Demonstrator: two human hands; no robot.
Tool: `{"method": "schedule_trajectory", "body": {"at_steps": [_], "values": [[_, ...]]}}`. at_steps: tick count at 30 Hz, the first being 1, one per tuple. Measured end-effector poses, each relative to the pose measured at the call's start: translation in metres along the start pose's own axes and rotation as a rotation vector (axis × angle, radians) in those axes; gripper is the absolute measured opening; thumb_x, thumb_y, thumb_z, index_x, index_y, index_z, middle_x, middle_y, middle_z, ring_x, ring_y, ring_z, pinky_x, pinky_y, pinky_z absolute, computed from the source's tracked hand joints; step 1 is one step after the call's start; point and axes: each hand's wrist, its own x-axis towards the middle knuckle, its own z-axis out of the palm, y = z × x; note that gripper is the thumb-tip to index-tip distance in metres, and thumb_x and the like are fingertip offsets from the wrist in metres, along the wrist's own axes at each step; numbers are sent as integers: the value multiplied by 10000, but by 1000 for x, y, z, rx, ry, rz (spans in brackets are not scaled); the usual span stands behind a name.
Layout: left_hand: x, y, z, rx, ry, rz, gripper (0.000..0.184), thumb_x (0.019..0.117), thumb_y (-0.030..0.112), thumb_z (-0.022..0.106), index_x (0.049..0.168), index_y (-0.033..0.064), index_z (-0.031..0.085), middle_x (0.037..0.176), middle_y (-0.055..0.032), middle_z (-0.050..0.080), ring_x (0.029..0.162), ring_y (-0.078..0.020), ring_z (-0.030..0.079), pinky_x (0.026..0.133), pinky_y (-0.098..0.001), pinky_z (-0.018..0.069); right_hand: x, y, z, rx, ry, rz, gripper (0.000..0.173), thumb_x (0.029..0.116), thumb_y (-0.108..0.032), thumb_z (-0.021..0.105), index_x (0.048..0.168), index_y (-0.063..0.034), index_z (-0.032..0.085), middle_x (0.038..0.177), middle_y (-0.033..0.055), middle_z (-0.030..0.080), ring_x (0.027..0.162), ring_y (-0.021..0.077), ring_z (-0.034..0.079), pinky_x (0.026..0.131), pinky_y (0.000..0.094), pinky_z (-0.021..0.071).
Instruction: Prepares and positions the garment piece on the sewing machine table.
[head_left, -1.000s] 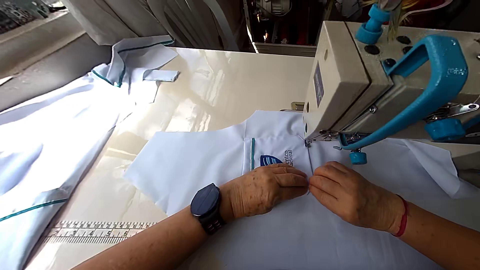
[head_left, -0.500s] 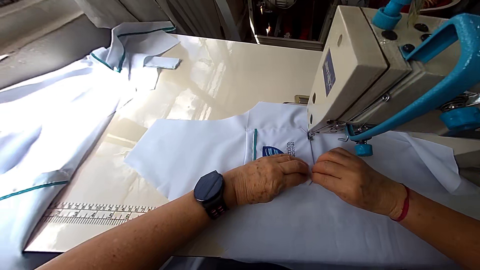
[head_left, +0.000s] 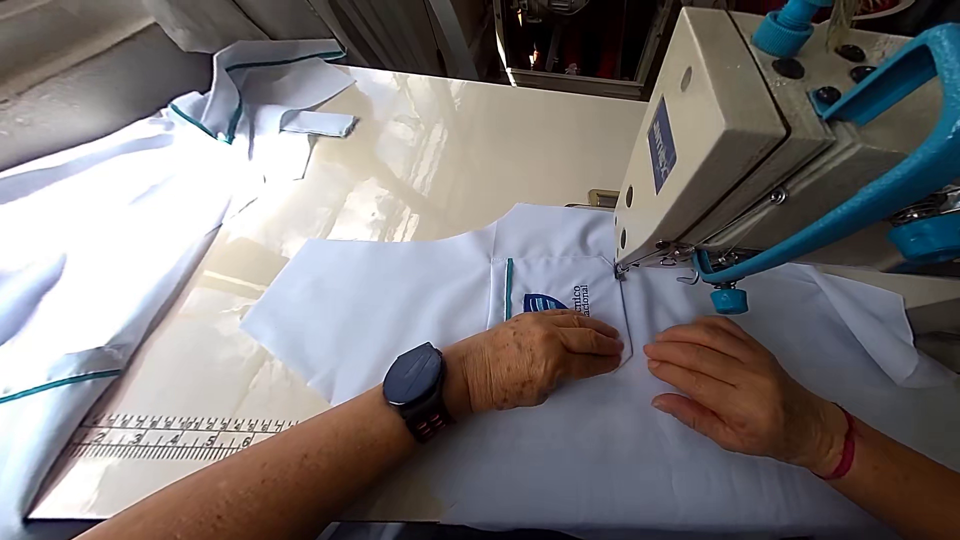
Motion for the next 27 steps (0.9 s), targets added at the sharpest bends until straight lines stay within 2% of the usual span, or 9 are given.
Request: {"method": "schedule_trajectory", "body": {"at_steps": [3, 6, 8, 10, 13, 16, 24, 27], "values": [[1, 0, 1, 4, 7, -1, 382, 931, -55, 473, 1156, 58, 760, 1233, -73, 735, 1258, -200, 640, 1095, -320, 478, 6, -4, -5, 13, 13, 96, 372, 1034, -433, 539, 1025, -129, 753, 1059, 37, 731, 1116, 170, 629, 976, 307, 470], [0, 1, 2, 6, 2, -8, 385, 945, -50, 467, 1176, 66, 752, 1248, -68, 727, 1265, -198, 632, 1124, -332, 452, 6, -11, 9, -48, -95, 65, 461, 1043, -486, 482, 1115, -122, 755, 1150, 50, 731, 1146, 209, 627, 999, 362, 454], [-2, 2, 2, 8, -9, -19, 409, 942, -56, 444, 1203, 73, 732, 1282, -74, 713, 1291, -220, 619, 1144, -372, 435, 4, -20, 11, -93, -93, 50, 440, 1072, -446, 446, 1083, -115, 736, 1136, 60, 731, 1132, 228, 638, 990, 374, 470], [-2, 0, 1, 10, -9, -19, 421, 955, -56, 420, 1223, 78, 715, 1307, -82, 701, 1306, -244, 610, 1144, -400, 434, 2, -32, 12, -83, -58, 1, 347, 1076, -345, 473, 1013, -113, 723, 1109, 58, 743, 1129, 214, 650, 995, 338, 470], [-3, -4, 2, 1, -17, 1, 420, 986, -44, 404, 1246, 91, 704, 1319, -82, 692, 1313, -246, 603, 1149, -406, 428, -9, -49, 15, 12, -98, 0, 273, 1055, -193, 510, 1103, -69, 748, 1156, 91, 756, 1172, 222, 658, 1054, 305, 447], [-4, -8, 1, -16, -20, 12, 421, 982, -43, 409, 1244, 97, 708, 1311, -78, 695, 1308, -240, 605, 1150, -396, 428, -12, -52, 16, 38, -88, 31, 263, 1031, -115, 503, 1114, -61, 746, 1159, 98, 755, 1172, 225, 659, 1065, 300, 442], [-3, -14, -2, -17, -13, -2, 408, 997, -33, 402, 1242, 88, 704, 1305, -78, 697, 1303, -240, 607, 1150, -391, 430, -14, -42, 21, 89, -61, 31, 303, 1034, -100, 451, 1138, -63, 733, 1195, 98, 742, 1216, 227, 632, 1097, 305, 414], [0, -26, -6, 11, -16, -4, 424, 966, -40, 416, 1234, 93, 717, 1290, -64, 707, 1293, -213, 613, 1142, -360, 434, -11, -33, 28, 48, -13, 19, 294, 1033, -110, 455, 1130, -81, 731, 1192, 78, 743, 1216, 213, 630, 1100, 299, 411]]}}
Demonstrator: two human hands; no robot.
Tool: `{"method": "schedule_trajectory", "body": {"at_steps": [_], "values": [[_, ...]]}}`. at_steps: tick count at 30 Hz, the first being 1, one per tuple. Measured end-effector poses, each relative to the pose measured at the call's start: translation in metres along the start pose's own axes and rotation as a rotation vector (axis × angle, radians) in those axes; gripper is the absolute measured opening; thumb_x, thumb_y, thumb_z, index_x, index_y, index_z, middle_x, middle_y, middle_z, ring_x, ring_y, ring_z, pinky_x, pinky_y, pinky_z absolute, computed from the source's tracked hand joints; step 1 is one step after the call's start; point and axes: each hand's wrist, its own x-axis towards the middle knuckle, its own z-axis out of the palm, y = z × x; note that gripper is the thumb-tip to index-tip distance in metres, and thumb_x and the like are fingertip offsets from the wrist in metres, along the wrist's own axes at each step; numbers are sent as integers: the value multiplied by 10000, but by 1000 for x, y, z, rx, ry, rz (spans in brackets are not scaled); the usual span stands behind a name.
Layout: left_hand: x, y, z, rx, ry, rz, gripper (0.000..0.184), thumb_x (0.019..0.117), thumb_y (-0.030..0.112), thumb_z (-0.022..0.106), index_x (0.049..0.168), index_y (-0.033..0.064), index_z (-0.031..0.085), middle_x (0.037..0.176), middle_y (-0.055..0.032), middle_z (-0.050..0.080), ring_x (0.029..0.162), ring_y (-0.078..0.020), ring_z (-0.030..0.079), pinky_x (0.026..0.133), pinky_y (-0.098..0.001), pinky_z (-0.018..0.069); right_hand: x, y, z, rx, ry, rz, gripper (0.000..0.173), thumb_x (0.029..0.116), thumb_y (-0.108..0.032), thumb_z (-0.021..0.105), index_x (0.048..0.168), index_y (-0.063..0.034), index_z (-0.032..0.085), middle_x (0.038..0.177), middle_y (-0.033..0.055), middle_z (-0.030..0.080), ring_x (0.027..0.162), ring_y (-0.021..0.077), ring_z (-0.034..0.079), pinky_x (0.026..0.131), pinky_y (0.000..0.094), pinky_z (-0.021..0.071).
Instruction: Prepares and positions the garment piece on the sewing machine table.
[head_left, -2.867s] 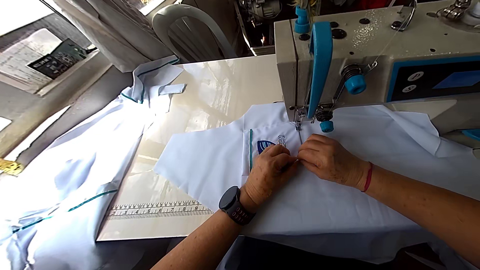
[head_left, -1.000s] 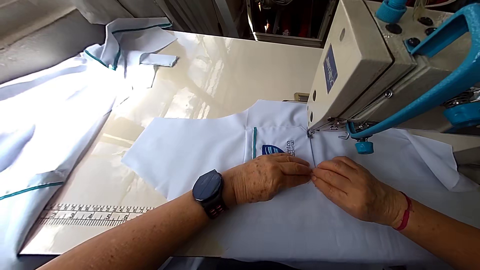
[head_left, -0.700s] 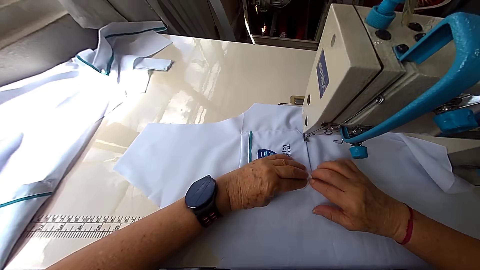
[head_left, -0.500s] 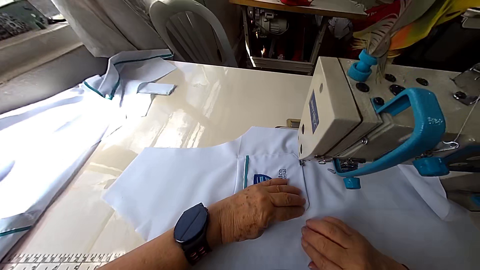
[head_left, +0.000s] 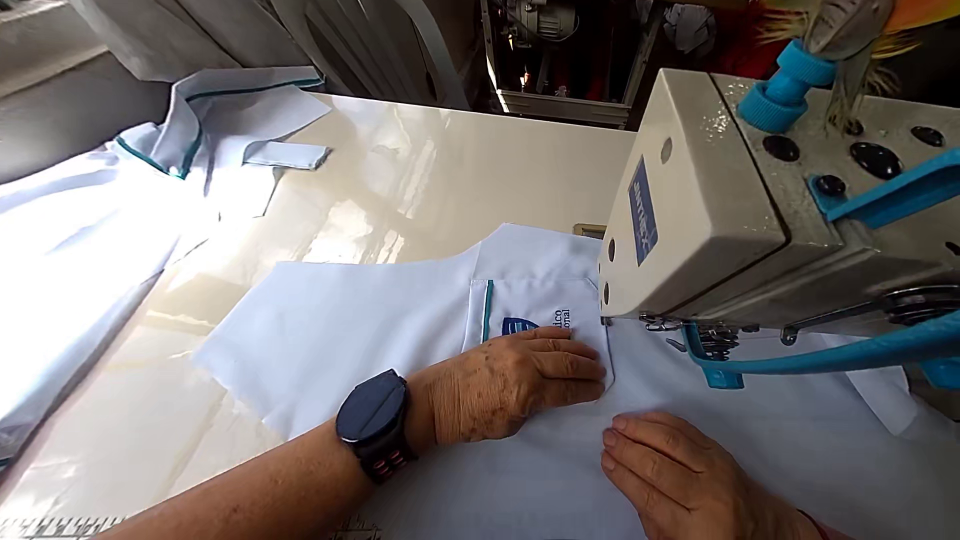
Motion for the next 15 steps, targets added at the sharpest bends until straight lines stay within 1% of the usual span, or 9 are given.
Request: {"method": "schedule_trajectory", "body": {"at_steps": [2, 8, 12, 15], "values": [[2, -5, -1, 0, 3, 5, 433, 944, -57, 427, 1225, 89, 723, 1281, -64, 711, 1291, -213, 615, 1142, -356, 434, 2, 4, 1, -12, 9, -2, 290, 1032, -110, 455, 1122, -85, 730, 1189, 76, 743, 1211, 210, 632, 1093, 299, 416], [1, -11, -1, -29, 0, 21, 425, 935, -66, 440, 1219, 73, 724, 1292, -74, 706, 1304, -222, 607, 1155, -369, 424, 5, 8, 0, 5, 6, -8, 289, 1030, -116, 458, 1120, -85, 731, 1183, 75, 745, 1207, 208, 633, 1090, 300, 420], [7, -29, -8, 24, 15, 36, 429, 900, -51, 464, 1183, 87, 755, 1246, -63, 729, 1257, -198, 637, 1126, -329, 443, 15, 25, 2, -30, 2, -11, 325, 1028, -139, 430, 1132, -89, 733, 1184, 73, 749, 1200, 209, 642, 1068, 311, 439], [10, -41, -14, 58, 24, 49, 430, 877, -52, 472, 1162, 90, 760, 1214, -60, 738, 1240, -183, 645, 1123, -313, 440, 23, 36, 2, -44, -7, -17, 348, 1023, -143, 414, 1144, -90, 736, 1191, 76, 751, 1200, 215, 653, 1054, 320, 460]]}}
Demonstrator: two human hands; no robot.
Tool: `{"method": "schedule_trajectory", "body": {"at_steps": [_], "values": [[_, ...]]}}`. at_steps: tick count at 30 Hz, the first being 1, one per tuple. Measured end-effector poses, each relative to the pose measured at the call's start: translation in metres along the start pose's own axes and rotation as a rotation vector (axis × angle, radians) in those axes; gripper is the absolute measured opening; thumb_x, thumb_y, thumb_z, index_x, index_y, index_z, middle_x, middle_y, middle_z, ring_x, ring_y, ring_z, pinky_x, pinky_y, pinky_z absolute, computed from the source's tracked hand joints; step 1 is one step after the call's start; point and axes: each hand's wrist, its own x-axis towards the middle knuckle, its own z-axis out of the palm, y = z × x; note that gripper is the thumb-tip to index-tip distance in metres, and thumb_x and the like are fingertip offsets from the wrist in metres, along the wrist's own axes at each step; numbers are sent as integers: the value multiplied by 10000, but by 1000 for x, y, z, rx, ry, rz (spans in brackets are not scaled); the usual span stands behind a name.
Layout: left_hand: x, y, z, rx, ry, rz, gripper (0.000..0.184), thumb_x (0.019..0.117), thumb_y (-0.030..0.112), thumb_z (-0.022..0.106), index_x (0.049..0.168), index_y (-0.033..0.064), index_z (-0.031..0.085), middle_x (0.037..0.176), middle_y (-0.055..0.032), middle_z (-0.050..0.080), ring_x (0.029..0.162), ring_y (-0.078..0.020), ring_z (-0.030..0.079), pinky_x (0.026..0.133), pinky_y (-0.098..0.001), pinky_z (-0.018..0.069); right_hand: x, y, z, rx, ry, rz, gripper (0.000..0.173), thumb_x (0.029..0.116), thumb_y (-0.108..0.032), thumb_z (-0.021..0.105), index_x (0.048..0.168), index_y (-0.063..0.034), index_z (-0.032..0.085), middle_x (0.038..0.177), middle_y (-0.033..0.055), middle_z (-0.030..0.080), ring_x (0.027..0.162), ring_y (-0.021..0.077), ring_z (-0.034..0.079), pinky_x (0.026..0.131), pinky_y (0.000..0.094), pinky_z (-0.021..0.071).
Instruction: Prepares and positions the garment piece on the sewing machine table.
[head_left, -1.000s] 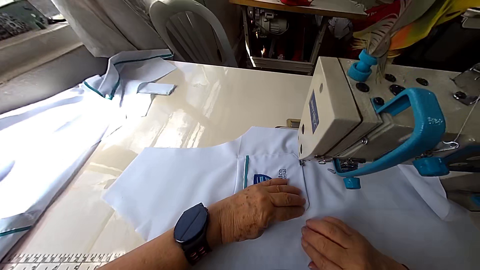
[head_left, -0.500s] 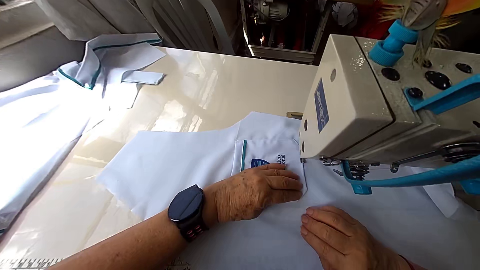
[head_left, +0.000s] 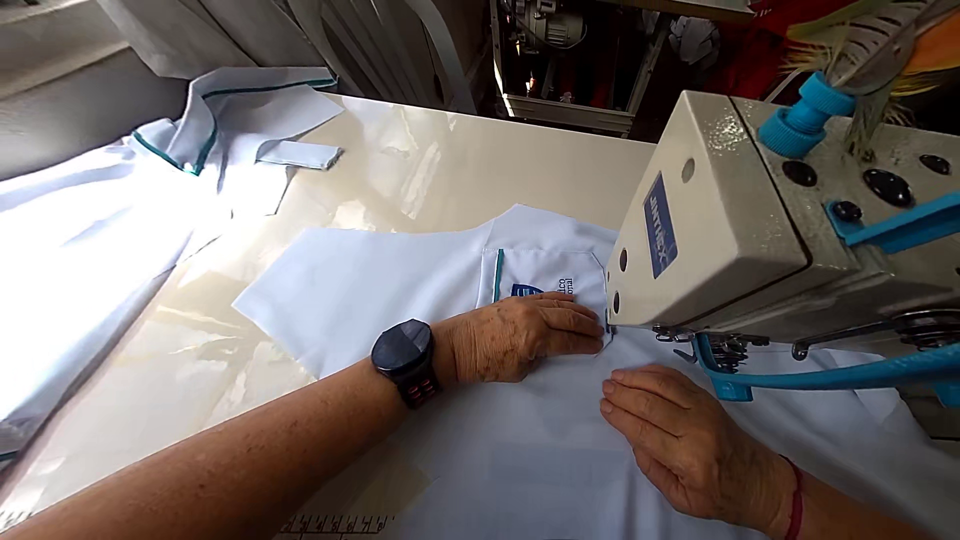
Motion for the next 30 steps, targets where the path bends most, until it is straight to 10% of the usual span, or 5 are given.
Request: {"method": "schedule_trajectory", "body": {"at_steps": [19, 23, 25, 27, 30], "values": [[4, -2, 0, 66, 49, -27, 388, 884, -31, 487, 1101, 83, 788, 1175, -77, 754, 1215, -202, 663, 1101, -314, 456, 2, 24, -2, 17, -11, -51, 361, 1017, -124, 410, 1170, -81, 734, 1201, 86, 748, 1212, 227, 652, 1077, 331, 452], [2, -3, 3, 87, 41, -19, 388, 905, -30, 483, 1141, 83, 771, 1210, -67, 740, 1246, -197, 642, 1120, -314, 436, -11, -35, -20, -287, -111, 356, 365, 1067, -315, 429, 1276, -160, 685, 1378, 65, 670, 1360, 342, 549, 1099, 591, 386], [2, -1, 2, 87, 29, -28, 390, 890, -25, 496, 1139, 88, 774, 1210, -60, 742, 1246, -199, 644, 1116, -326, 443, -22, -72, -44, -284, -248, 641, 575, 1023, -515, 504, 1421, -115, 614, 1507, 245, 520, 1409, 580, 394, 1051, 797, 272], [3, 0, 2, 83, 33, -40, 379, 885, -18, 507, 1122, 90, 782, 1199, -59, 747, 1232, -198, 654, 1109, -336, 454, -42, -87, -58, -260, -326, 851, 733, 991, -612, 505, 1516, -101, 510, 1559, 378, 355, 1399, 705, 259, 1008, 862, 207], [2, 18, 11, 96, 92, -172, 374, 884, -18, 499, 1105, 85, 784, 1203, -54, 747, 1232, -198, 658, 1106, -363, 465, -72, -71, -58, -263, -252, 899, 649, 1036, -600, 408, 1507, -173, 540, 1580, 307, 384, 1435, 662, 251, 1036, 858, 147]]}}
